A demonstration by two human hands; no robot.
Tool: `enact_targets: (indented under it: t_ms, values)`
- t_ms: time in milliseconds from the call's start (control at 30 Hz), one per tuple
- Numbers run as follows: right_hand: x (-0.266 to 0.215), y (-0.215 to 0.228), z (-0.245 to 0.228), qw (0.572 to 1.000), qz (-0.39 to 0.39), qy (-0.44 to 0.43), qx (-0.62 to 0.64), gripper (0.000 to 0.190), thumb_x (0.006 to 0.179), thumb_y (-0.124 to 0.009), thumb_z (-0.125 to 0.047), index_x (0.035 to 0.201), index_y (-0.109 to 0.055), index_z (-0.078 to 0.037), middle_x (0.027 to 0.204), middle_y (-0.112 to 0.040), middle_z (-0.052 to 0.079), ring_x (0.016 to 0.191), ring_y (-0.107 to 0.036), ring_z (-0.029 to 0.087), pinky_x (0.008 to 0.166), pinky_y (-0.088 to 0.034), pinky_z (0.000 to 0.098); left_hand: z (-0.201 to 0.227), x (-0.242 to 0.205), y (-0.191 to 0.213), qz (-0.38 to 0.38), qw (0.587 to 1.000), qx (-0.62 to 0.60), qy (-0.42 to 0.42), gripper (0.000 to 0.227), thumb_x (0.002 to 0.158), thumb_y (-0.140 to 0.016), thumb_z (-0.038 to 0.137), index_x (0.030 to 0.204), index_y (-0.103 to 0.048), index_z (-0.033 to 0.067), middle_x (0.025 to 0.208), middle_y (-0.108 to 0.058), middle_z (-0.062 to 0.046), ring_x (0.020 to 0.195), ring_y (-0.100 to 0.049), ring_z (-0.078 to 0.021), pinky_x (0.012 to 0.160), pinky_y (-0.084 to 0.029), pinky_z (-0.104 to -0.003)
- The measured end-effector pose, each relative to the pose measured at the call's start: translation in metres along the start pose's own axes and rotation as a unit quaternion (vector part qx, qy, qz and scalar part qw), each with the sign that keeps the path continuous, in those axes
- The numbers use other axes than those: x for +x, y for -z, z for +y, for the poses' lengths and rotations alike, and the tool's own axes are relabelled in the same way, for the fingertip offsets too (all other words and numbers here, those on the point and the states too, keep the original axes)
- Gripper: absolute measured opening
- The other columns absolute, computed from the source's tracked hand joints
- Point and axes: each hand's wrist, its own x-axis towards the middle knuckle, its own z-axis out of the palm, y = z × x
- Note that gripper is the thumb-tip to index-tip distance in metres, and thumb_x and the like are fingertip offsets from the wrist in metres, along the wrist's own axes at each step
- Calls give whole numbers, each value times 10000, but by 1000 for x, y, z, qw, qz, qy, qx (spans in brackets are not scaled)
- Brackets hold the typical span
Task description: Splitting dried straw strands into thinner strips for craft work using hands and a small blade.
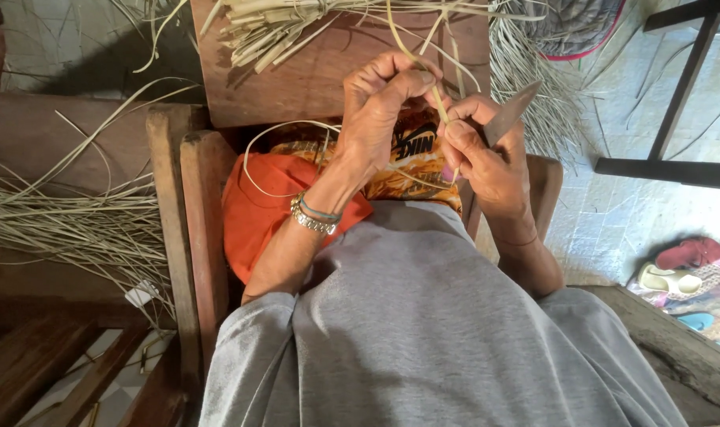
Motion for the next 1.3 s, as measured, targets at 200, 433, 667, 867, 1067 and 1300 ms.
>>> enact_targets:
  t_ms: [200,433,667,867,1067,1300]
  values:
    - [-2,-2,-8,999,2,-4,-33,150,871,-409,-109,755,-410,-15,506,-341,44,428,-309,91,396,-161,186,-4,5,0,19,999,18,18,47,682,-552,26,686,-594,5,513,-565,-97,526,-598,-186,562,-450,-254]
    - [-6,-4,-12,1000,12,-2,-23,161,873,-426,-133,769,-428,-10,491,-327,30,421,-308,89,409,-204,191,-5,10,0,20,999,12,36,55,677,-553,31,627,-575,33,590,-598,-64,523,-625,-213,515,-441,-264]
    - [-11,-6,-14,998,44,-8,-35,125,854,-404,-58,734,-392,-22,528,-341,53,437,-342,90,440,-250,191,0,13,-3,31,997,58,34,38,671,-555,61,647,-585,54,516,-585,-58,507,-619,-165,525,-412,-248]
    - [-22,-10,-23,995,69,-42,-51,159,887,-426,-91,750,-418,-9,697,-433,83,498,-386,91,458,-294,171,-2,18,0,-4,998,60,-25,59,700,-545,56,644,-563,58,558,-587,-56,530,-619,-175,488,-364,-221]
    - [-29,-15,-30,993,66,-41,-92,163,861,-405,-44,702,-406,-4,515,-355,47,467,-331,93,512,-314,187,0,25,5,-18,997,40,-56,91,723,-543,12,649,-559,64,575,-603,-54,515,-616,-149,446,-374,-194]
    - [-40,-11,-26,995,34,-9,-97,220,882,-414,-157,695,-402,-43,479,-269,-12,450,-275,87,623,-392,244,8,40,13,-45,993,48,-96,65,738,-549,19,701,-589,54,590,-622,-93,478,-561,-158,483,-445,-247]
